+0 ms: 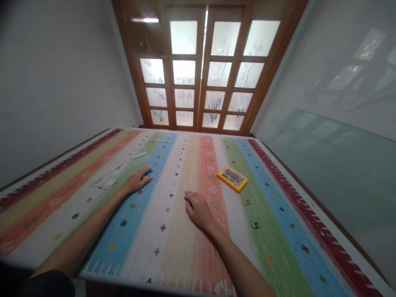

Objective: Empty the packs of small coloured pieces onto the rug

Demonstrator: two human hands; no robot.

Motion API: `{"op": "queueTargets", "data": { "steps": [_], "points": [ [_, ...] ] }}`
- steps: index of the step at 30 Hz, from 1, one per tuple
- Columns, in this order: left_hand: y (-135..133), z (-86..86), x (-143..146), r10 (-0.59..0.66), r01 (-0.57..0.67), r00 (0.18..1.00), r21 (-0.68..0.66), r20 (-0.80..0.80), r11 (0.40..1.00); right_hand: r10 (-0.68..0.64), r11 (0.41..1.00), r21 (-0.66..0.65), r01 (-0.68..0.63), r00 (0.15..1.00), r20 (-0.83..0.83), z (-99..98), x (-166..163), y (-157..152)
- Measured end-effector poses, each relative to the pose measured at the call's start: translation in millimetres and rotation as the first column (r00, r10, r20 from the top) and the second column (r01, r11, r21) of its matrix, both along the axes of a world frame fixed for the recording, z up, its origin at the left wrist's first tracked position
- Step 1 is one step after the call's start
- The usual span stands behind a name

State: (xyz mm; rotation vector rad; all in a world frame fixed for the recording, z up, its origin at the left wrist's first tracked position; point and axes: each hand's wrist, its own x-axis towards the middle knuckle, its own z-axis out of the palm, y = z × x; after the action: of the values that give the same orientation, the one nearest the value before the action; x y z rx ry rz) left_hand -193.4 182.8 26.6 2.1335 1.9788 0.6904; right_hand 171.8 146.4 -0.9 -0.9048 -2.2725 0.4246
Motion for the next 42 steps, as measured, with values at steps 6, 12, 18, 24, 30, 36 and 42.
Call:
{"op": "queueTargets", "data": {
  "steps": [6, 12, 18, 24, 30, 36, 42],
  "points": [
    [12.6, -4.7, 4.4, 0.006, -0.006, 1.0, 0.011, 0.007, 1.0, -0.015, 1.0, -0.003, 0.015, 1.0, 0.004, 0.9, -0.8, -0.4],
    [16.9, -2.0, 6.6, 0.074, -0.073, 0.997, 0.091, -0.001, 0.993, -0.015, 1.0, 0.017, 0.015, 1.0, 0.014, 0.5, -0.4, -0.7],
    [21.6, 1.2, 7.4, 0.078, -0.077, 0.997, 0.093, -0.006, 0.993, -0.002, 1.0, 0.006, 0.002, 1.0, 0.006, 0.4, -0.3, -0.7],
    [25.3, 0.8, 5.4, 0.096, -0.097, 0.995, 0.088, 0.014, 0.991, -0.008, 1.0, 0.008, 0.008, 1.0, 0.009, -0.1, -0.1, -0.7],
    [19.8, 2.4, 6.7, 0.101, -0.104, 0.994, 0.108, 0.028, 0.989, -0.005, 1.0, 0.02, 0.005, 1.0, 0.011, 1.1, -0.4, -0.7],
    [17.1, -0.7, 11.7, 0.089, -0.086, 0.996, 0.101, -0.018, 0.991, -0.007, 1.0, 0.015, 0.007, 1.0, 0.007, 1.3, -1.1, -0.9],
    [25.2, -0.9, 6.3, 0.115, -0.115, 0.993, 0.064, 0.004, 0.991, 0.006, 1.0, 0.006, -0.006, 1.0, 0.013, 1.7, -0.9, -0.5]
  ]
}}
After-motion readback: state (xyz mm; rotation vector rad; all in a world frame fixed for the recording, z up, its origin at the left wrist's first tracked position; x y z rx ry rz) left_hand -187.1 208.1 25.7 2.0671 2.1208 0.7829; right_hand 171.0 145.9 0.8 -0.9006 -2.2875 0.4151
